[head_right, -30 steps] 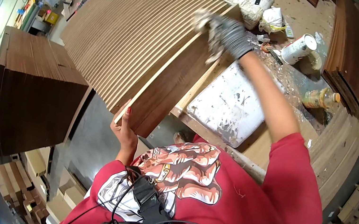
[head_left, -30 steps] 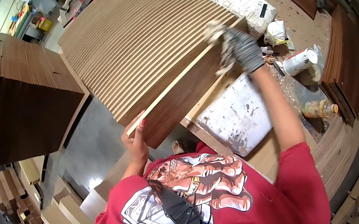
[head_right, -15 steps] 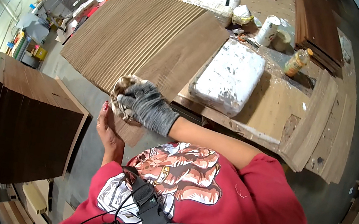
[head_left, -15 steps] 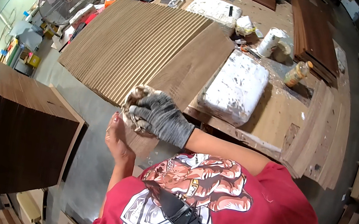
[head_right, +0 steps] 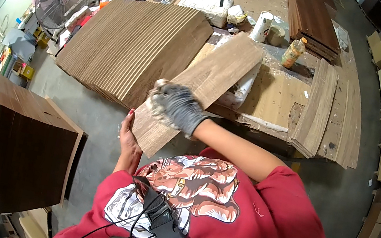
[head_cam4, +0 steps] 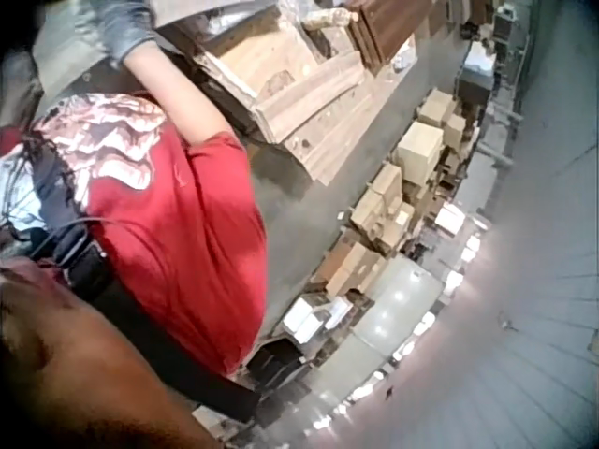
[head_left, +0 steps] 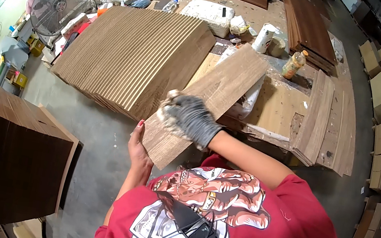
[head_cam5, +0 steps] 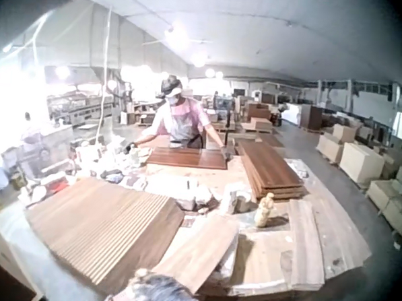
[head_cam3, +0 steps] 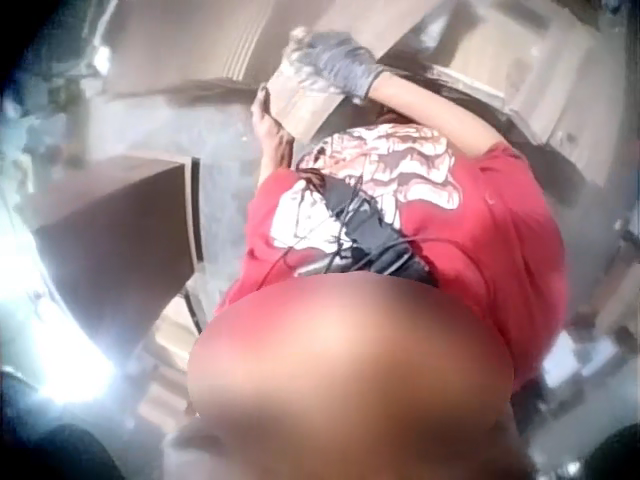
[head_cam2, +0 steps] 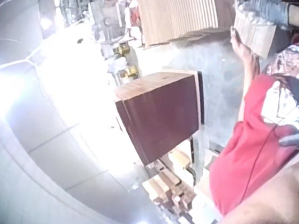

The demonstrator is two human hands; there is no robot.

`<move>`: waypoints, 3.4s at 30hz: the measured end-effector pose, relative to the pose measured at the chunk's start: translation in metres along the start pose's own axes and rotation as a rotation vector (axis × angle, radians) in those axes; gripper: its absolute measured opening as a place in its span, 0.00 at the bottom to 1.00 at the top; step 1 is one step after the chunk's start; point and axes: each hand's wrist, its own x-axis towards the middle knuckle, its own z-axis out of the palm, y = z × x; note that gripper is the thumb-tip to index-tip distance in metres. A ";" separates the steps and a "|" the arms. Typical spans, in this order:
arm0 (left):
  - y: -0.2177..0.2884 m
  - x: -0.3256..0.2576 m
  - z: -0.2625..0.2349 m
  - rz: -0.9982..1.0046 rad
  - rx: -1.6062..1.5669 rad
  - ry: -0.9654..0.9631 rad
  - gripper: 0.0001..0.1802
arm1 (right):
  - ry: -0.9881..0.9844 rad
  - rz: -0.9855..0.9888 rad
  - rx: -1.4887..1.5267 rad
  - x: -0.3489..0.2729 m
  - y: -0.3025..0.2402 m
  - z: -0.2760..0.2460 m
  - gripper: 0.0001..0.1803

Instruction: The person wipes several wooden planks with a cloth, turning them over and placing them onto a stack of corrugated cardboard.

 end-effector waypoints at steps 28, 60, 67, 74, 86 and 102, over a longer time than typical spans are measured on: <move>0.013 -0.013 0.091 1.110 1.502 -0.890 0.14 | 1.026 0.095 0.295 -0.018 0.289 -0.308 0.18; -0.061 0.023 0.130 0.679 2.155 -0.919 0.71 | 0.064 -0.254 0.225 -0.120 0.160 -0.031 0.16; -0.061 0.014 0.123 0.829 1.879 -0.947 0.69 | 0.529 0.079 0.252 -0.253 0.189 -0.067 0.18; -0.115 -0.051 0.160 0.752 1.819 -1.118 0.66 | 1.154 0.269 0.645 -0.334 0.218 -0.080 0.20; -0.422 -0.133 0.302 0.624 1.813 -0.831 0.57 | 1.424 0.445 0.532 -0.490 0.290 -0.174 0.13; -0.511 -0.193 0.314 0.315 2.198 -0.833 0.72 | 0.849 0.644 0.138 -0.442 0.381 -0.248 0.21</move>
